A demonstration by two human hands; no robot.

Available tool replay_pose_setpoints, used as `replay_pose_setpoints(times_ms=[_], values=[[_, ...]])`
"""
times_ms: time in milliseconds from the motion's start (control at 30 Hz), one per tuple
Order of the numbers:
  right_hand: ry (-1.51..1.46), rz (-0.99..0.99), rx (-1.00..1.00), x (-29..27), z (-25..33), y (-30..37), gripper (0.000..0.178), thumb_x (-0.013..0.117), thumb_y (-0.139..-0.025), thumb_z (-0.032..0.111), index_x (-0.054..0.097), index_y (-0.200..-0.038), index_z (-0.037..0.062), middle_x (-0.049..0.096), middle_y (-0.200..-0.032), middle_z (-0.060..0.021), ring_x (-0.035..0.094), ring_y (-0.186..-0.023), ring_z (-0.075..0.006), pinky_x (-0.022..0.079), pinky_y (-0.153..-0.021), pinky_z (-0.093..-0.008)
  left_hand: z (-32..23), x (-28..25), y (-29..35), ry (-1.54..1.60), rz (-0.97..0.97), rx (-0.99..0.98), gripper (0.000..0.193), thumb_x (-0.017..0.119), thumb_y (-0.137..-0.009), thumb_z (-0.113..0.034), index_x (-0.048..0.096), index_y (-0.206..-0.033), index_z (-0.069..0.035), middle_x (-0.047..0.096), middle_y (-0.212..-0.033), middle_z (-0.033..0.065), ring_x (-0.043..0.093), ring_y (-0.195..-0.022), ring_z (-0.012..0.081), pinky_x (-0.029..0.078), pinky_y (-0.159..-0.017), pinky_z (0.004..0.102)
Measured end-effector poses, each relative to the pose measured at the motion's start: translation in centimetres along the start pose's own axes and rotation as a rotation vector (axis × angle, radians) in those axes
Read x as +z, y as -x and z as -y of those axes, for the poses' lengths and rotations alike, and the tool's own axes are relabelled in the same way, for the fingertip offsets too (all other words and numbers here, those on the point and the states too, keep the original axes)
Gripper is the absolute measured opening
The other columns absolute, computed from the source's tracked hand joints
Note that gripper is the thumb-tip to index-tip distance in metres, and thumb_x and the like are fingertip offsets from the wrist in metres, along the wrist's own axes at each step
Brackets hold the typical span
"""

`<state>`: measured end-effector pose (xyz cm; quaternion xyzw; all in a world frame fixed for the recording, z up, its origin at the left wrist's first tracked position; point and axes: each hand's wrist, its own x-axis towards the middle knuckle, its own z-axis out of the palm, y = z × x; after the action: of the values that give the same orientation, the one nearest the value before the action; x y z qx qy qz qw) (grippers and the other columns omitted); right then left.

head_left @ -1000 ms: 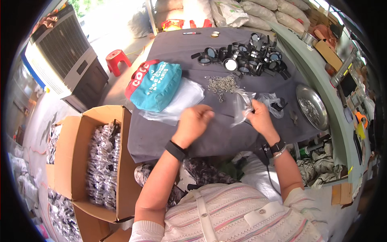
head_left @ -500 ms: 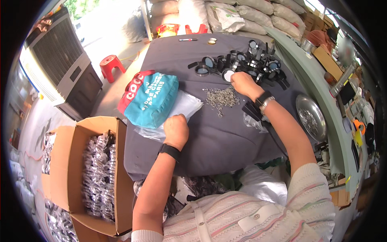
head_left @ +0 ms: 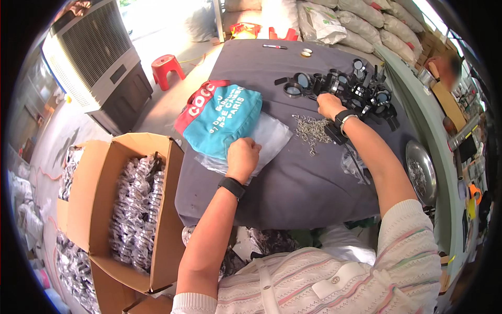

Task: Packing small mechanical or plastic components into plastic bags and placing them into cardboard boxes.

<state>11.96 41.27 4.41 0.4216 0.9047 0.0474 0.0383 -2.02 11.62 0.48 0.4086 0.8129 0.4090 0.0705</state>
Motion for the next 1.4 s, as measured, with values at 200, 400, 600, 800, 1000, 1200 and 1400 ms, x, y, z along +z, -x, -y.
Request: replay_pose_setpoints(times_ms=[200,400,600,800,1000,1200,1400], values=[[-0.055,-0.406,-0.290,-3.4,-0.3,4.6,0.009,0.061,-0.075,0.010,0.060,-0.080,0.0024,0.061,-0.081,-0.0149,0.060,-0.082,-0.0349,0.049,-0.075,-0.0442,-0.4,0.2,0.0,-0.017,0.040,0.078,0.017,0.073,-0.068,-0.016,0.066,-0.071,-0.001,0.064,-0.071,0.0189,0.063,-0.071,0.0358,0.049,-0.067,0.0424],[-0.675,-0.310,-0.509,-6.1,4.1,14.7,0.017,0.060,-0.080,0.015,0.053,-0.077,-0.0007,0.055,-0.076,-0.0183,0.055,-0.072,-0.0351,0.042,-0.062,-0.0425,-0.4,-1.0,0.8,-0.128,0.092,0.130,0.025,0.075,-0.067,-0.019,0.069,-0.083,-0.001,0.065,-0.071,0.0176,0.064,-0.067,0.0313,0.050,-0.064,0.0378],[-0.530,-0.235,-0.561,-1.2,4.5,23.0,0.015,0.064,-0.079,0.012,0.053,-0.077,0.0024,0.054,-0.083,-0.0135,0.054,-0.081,-0.0326,0.045,-0.067,-0.0401,-8.2,-7.8,6.9,0.675,0.356,0.177,0.023,0.065,-0.082,-0.015,0.067,-0.093,0.004,0.063,-0.068,0.0074,0.056,-0.059,0.0124,0.043,-0.056,0.0252],[-0.197,-0.268,-0.600,1.2,5.3,25.9,0.007,0.060,-0.073,0.006,0.058,-0.079,0.0042,0.051,-0.086,-0.0091,0.052,-0.087,-0.0273,0.046,-0.071,-0.0373,-15.7,-14.5,14.0,1.475,0.994,1.083,0.012,0.058,-0.075,-0.009,0.063,-0.071,0.000,0.063,-0.071,0.0124,0.059,-0.058,0.0218,0.041,-0.050,0.0330],[0.029,-0.313,-0.507,-0.5,7.0,26.9,0.009,0.059,-0.072,0.006,0.057,-0.081,0.0046,0.053,-0.090,-0.0118,0.053,-0.088,-0.0266,0.047,-0.067,-0.0351,-17.3,-16.1,15.8,0.872,0.402,0.796,0.014,0.060,-0.084,-0.010,0.065,-0.089,0.001,0.059,-0.067,0.0093,0.056,-0.056,0.0189,0.043,-0.050,0.0322],[0.078,-0.278,-0.429,0.3,5.9,26.4,0.011,0.060,-0.071,0.007,0.058,-0.081,0.0046,0.057,-0.089,-0.0133,0.058,-0.080,-0.0239,0.051,-0.061,-0.0332,-8.1,-4.7,4.5,0.041,0.143,0.447,0.025,0.076,-0.069,-0.016,0.064,-0.082,0.003,0.061,-0.071,0.0154,0.061,-0.068,0.0294,0.048,-0.065,0.0375],[-0.067,-0.309,-0.431,0.9,4.4,25.7,0.010,0.060,-0.072,0.006,0.058,-0.081,0.0022,0.058,-0.087,-0.0124,0.059,-0.076,-0.0266,0.051,-0.066,-0.0359,-2.1,1.2,1.1,-0.535,0.140,0.496,0.009,0.066,-0.068,-0.009,0.065,-0.067,0.000,0.063,-0.071,0.0195,0.063,-0.073,0.0355,0.051,-0.068,0.0406]])
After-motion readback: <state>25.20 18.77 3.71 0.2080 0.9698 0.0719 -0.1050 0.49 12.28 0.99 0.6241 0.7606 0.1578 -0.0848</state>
